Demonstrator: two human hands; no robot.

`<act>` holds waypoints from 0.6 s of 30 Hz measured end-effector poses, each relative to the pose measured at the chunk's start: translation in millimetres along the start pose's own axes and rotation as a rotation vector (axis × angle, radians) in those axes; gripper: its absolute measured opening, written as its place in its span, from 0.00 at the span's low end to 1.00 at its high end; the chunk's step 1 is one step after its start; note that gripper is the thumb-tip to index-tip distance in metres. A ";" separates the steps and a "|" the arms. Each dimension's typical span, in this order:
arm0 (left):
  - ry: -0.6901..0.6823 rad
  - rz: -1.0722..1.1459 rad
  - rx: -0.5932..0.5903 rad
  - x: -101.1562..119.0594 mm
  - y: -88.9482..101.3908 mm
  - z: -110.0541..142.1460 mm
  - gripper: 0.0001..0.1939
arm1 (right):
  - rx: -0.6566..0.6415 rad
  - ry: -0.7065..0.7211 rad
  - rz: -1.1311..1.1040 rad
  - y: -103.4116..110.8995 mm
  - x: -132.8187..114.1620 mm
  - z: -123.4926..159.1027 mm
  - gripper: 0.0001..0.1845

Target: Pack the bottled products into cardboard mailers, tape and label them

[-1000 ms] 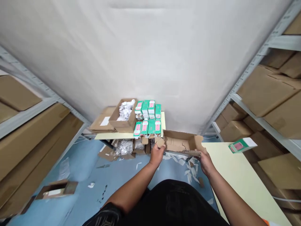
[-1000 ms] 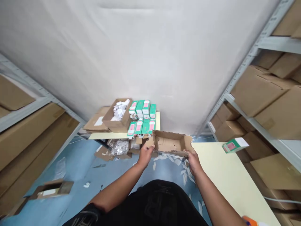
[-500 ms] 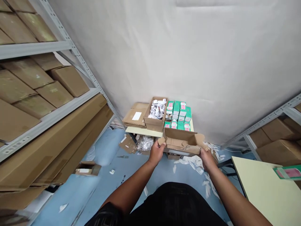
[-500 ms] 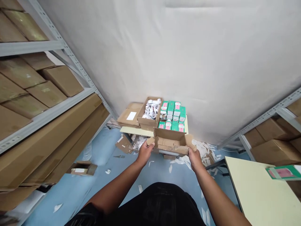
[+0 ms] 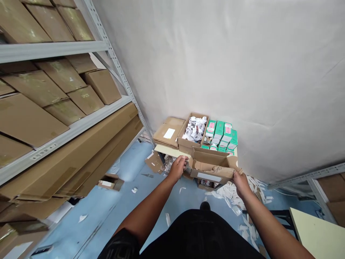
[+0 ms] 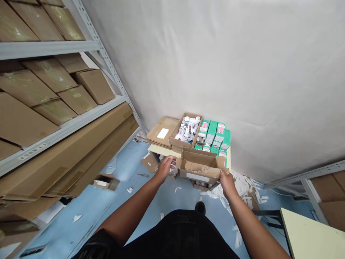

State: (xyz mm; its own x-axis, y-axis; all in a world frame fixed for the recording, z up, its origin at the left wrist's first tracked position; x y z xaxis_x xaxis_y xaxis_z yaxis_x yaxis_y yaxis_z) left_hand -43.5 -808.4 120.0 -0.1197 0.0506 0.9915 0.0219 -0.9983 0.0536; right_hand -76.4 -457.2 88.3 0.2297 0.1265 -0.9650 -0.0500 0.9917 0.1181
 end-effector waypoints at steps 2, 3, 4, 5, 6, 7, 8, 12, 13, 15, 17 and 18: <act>-0.018 -0.071 0.040 9.8 5.8 -19.8 0.24 | -0.018 -0.026 0.005 4.5 3.8 -17.2 0.24; -0.032 -0.129 0.058 16.3 7.4 -31.0 0.21 | -0.029 -0.034 0.020 7.4 4.7 -25.8 0.24; -0.049 -0.195 0.070 23.6 7.6 -43.2 0.18 | -0.042 -0.039 0.041 10.6 5.1 -34.4 0.24; -0.067 -0.263 0.074 31.1 6.6 -56.4 0.16 | -0.055 -0.043 0.064 14.2 5.3 -43.0 0.24; -0.081 -0.328 0.075 38.1 4.4 -70.8 0.14 | -0.067 -0.046 0.089 18.0 5.4 -51.4 0.23; -0.085 -0.382 0.070 44.0 1.2 -86.2 0.13 | -0.080 -0.048 0.112 21.9 5.5 -59.7 0.23; -0.080 -0.430 0.066 48.4 -2.6 -102.5 0.12 | -0.094 -0.051 0.132 25.7 5.8 -67.8 0.23; 0.045 -0.638 0.045 50.2 -20.5 -171.5 0.10 | -0.161 -0.077 0.188 37.7 8.1 -95.5 0.24; 0.097 -0.694 0.027 46.8 -25.5 -188.4 0.10 | -0.166 -0.085 0.200 40.2 8.5 -100.6 0.24; 0.228 -0.810 -0.007 37.0 -33.5 -219.5 0.13 | -0.166 -0.098 0.220 43.9 8.7 -108.0 0.23; 0.345 -0.900 -0.033 26.7 -39.1 -246.2 0.20 | -0.166 -0.115 0.213 45.2 8.4 -111.3 0.23; 0.385 -0.928 -0.045 22.2 -41.3 -258.0 0.23 | -0.170 -0.125 0.196 44.7 8.2 -111.5 0.23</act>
State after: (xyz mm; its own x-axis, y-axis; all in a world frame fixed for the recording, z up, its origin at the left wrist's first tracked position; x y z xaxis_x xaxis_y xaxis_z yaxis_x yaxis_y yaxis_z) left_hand -303.1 -773.3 109.2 -0.3835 0.8045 0.4536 -0.2793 -0.5692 0.7733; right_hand -185.1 -414.1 59.6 0.3167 0.3276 -0.8901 -0.2655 0.9316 0.2484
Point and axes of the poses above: each hand's wrist, its own z-axis away from the middle knuckle, its own y-axis out of the back of the hand, x = y × z, the point moved 6 cm from there along -z, towards the middle knuckle, and after that the axes turned 13 degrees about -x, right-handed, at the moved point
